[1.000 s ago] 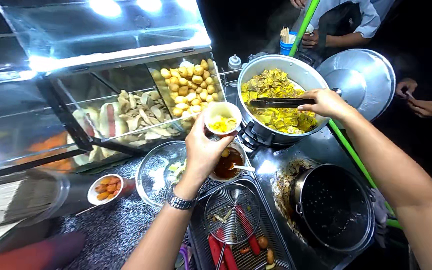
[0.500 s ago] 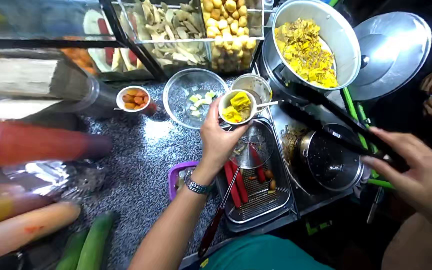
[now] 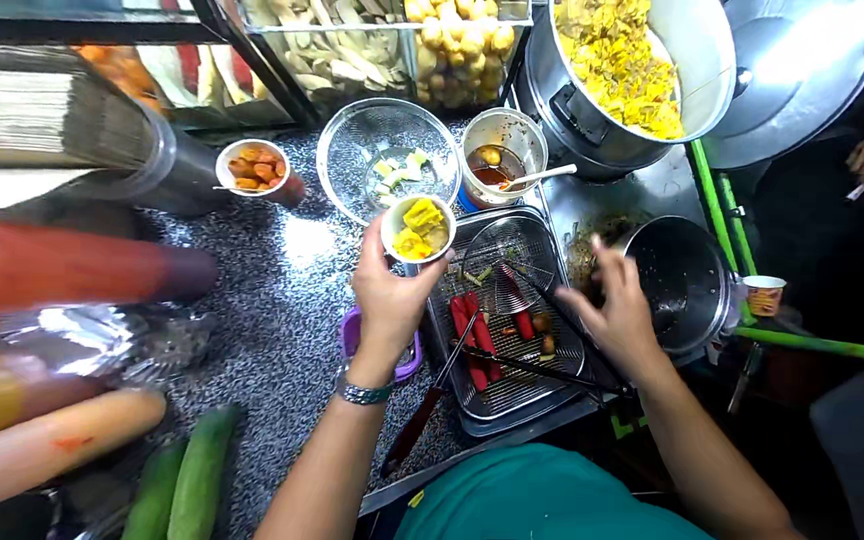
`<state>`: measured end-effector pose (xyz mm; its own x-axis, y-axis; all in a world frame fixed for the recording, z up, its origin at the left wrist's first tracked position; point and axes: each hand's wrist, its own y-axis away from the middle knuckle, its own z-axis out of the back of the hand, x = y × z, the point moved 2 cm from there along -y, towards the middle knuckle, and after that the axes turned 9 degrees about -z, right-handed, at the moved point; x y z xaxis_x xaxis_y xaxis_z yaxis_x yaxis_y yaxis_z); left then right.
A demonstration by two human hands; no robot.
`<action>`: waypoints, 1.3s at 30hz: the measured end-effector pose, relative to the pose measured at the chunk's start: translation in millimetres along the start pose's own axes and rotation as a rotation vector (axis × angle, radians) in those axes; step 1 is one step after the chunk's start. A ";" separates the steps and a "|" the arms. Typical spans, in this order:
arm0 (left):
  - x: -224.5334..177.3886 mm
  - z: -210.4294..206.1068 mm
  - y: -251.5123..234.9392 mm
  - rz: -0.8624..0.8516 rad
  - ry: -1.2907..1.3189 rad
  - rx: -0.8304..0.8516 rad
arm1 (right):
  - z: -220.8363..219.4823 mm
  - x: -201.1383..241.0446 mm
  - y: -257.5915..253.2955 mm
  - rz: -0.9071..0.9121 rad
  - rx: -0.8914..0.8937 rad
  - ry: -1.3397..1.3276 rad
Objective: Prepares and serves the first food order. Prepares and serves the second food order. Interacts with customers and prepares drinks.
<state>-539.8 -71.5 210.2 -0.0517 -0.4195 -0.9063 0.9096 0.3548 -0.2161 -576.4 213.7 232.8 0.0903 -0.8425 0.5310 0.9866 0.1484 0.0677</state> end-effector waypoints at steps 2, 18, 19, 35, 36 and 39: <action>-1.9 -2.3 -3.2 0.002 0.002 -0.004 | 3.6 17.0 -57.9 -0.004 -0.054 -0.038; 11.9 -8.4 -24.3 -0.030 0.007 -0.035 | -12.9 55.6 -168.8 0.521 0.036 -0.184; 12.0 -9.4 -25.0 -0.034 -0.004 -0.031 | -18.5 56.0 -170.5 0.562 0.027 -0.176; 9.6 -23.4 -32.7 -0.008 -0.024 -0.014 | 2.6 -0.5 -173.0 -0.172 0.104 -0.908; 9.5 -25.8 -33.9 -0.010 -0.020 -0.007 | 0.6 -5.5 -172.4 -0.301 0.103 -0.970; 7.0 -31.1 -35.6 -0.030 -0.020 0.009 | -1.3 -13.5 -169.2 -0.558 0.116 -1.053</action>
<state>-585.3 -61.1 200.3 -0.0711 -0.4463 -0.8921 0.9114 0.3342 -0.2399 -744.4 199.3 213.1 -0.5551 0.0241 0.8314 0.8315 -0.0112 0.5555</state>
